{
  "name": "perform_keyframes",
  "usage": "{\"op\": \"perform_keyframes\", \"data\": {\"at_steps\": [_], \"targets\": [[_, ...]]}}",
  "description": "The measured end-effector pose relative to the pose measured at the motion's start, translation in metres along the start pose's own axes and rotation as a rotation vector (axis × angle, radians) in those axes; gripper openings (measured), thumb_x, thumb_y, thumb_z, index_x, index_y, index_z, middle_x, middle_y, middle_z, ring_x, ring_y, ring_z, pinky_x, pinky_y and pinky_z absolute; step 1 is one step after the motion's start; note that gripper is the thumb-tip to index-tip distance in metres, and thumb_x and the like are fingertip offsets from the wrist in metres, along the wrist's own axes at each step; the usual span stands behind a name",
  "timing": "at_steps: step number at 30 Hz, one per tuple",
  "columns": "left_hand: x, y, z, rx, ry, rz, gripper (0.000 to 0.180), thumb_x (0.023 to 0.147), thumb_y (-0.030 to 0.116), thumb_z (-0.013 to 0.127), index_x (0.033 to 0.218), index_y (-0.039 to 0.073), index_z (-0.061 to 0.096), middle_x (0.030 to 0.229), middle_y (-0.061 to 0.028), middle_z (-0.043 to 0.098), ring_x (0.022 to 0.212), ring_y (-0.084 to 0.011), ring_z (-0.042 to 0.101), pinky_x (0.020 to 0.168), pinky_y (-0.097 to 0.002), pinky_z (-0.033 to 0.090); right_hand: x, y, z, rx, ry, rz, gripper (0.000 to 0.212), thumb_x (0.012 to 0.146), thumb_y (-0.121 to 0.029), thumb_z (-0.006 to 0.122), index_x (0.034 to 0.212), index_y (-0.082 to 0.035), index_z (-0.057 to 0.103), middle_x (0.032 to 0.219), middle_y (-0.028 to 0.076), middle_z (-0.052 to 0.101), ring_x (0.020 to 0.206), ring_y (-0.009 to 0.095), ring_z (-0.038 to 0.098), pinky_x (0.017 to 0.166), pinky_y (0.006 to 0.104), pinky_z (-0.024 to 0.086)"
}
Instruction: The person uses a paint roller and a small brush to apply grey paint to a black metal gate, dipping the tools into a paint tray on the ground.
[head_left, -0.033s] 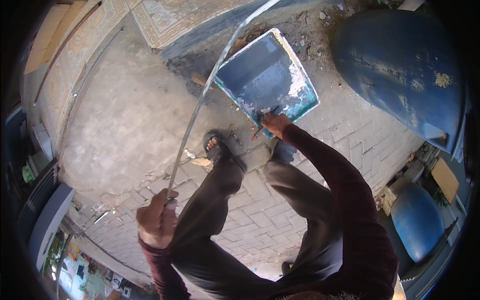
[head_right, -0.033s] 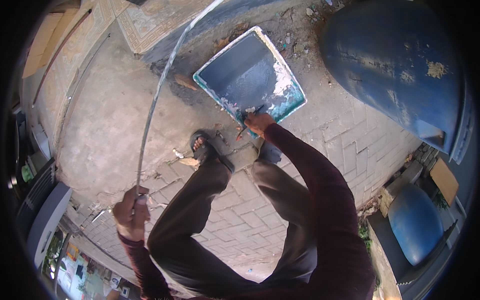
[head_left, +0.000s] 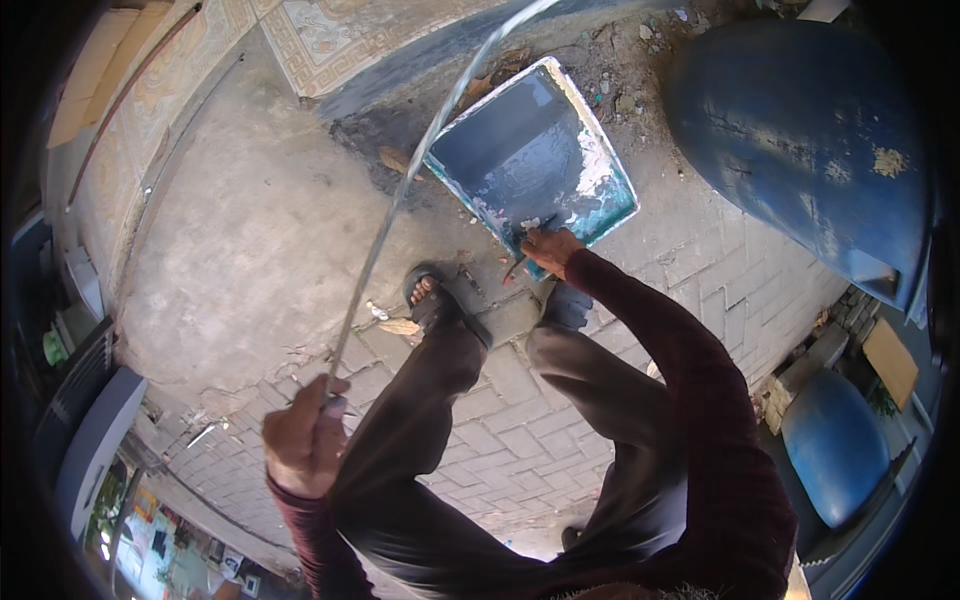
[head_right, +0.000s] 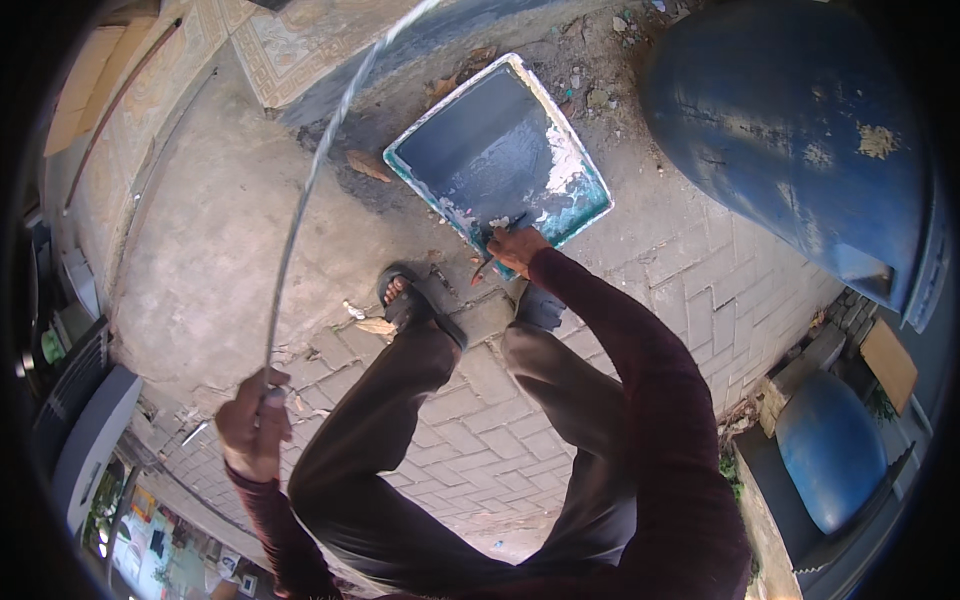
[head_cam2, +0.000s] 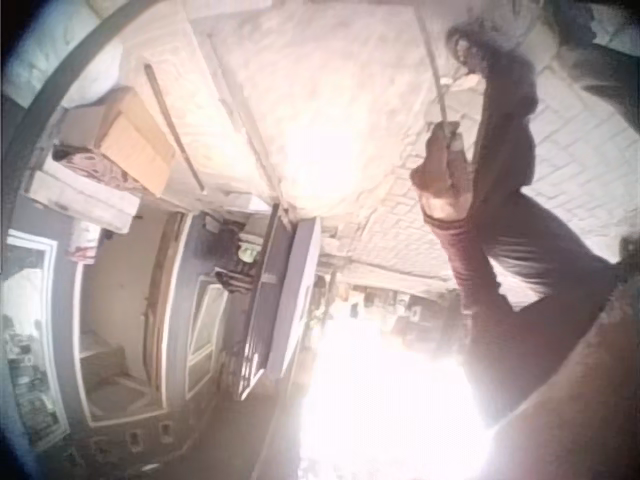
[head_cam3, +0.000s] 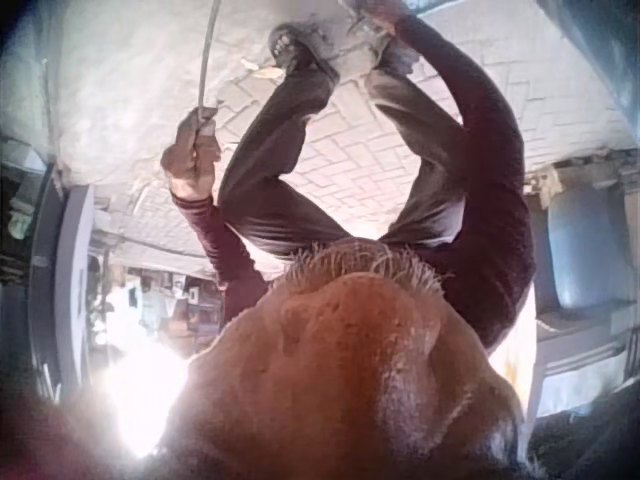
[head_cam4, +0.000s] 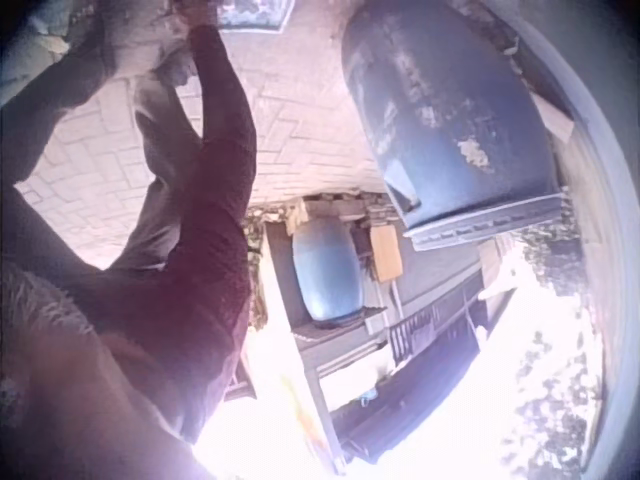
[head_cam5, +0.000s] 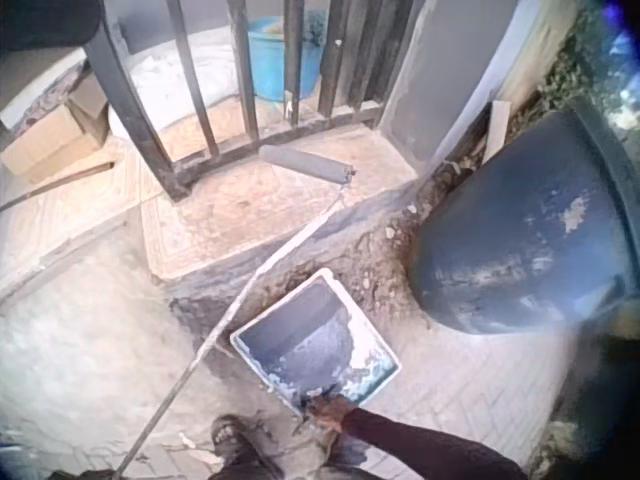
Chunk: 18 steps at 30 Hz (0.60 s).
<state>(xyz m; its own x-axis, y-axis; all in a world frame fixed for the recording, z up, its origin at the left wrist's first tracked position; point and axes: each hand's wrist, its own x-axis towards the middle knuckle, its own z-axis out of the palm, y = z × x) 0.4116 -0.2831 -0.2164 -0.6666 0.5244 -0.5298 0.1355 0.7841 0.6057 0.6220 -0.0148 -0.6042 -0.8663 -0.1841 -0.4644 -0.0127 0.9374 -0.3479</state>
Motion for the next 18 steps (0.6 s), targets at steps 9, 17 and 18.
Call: {"op": "perform_keyframes", "data": {"at_steps": [9, 17, 18], "targets": [[0.044, 0.001, 0.014, 0.184, 0.097, 0.276, 0.012, 0.090, 0.004, 0.058, 0.100, -0.001, 0.063, 0.054, -0.0049, 0.053, 0.043, -0.0118, 0.053, 0.043, -0.0265, 0.040, -0.002, 0.025, -0.014, 0.039, 0.123, -0.207, 0.015, 0.086, -0.017, 0.054, 0.100, -0.012, 0.055, 0.103, 0.012, 0.056, 0.089, 0.028, 0.064, 0.064, 0.0426, 0.053], [0.044, -0.015, 0.016, 0.226, 0.129, 0.436, 0.013, 0.094, 0.007, 0.056, 0.099, -0.003, 0.061, 0.062, -0.0029, 0.056, 0.044, -0.0073, 0.049, 0.044, -0.0219, 0.037, -0.017, 0.059, -0.053, 1.136, 0.716, 0.308, 0.021, 0.085, -0.011, 0.064, 0.097, -0.004, 0.049, 0.082, 0.008, 0.063, 0.064, 0.018, 0.064, 0.054, 0.0314, 0.050], [0.039, -0.016, 0.016, 0.223, 0.146, 0.458, 0.013, 0.095, 0.008, 0.056, 0.099, -0.003, 0.061, 0.062, -0.0029, 0.055, 0.045, -0.0071, 0.049, 0.044, -0.0218, 0.037, -0.018, 0.055, -0.056, 1.341, 0.720, 0.373, 0.018, 0.087, -0.011, 0.063, 0.097, -0.004, 0.051, 0.082, 0.006, 0.063, 0.064, 0.014, 0.063, 0.053, 0.0280, 0.049]]}}
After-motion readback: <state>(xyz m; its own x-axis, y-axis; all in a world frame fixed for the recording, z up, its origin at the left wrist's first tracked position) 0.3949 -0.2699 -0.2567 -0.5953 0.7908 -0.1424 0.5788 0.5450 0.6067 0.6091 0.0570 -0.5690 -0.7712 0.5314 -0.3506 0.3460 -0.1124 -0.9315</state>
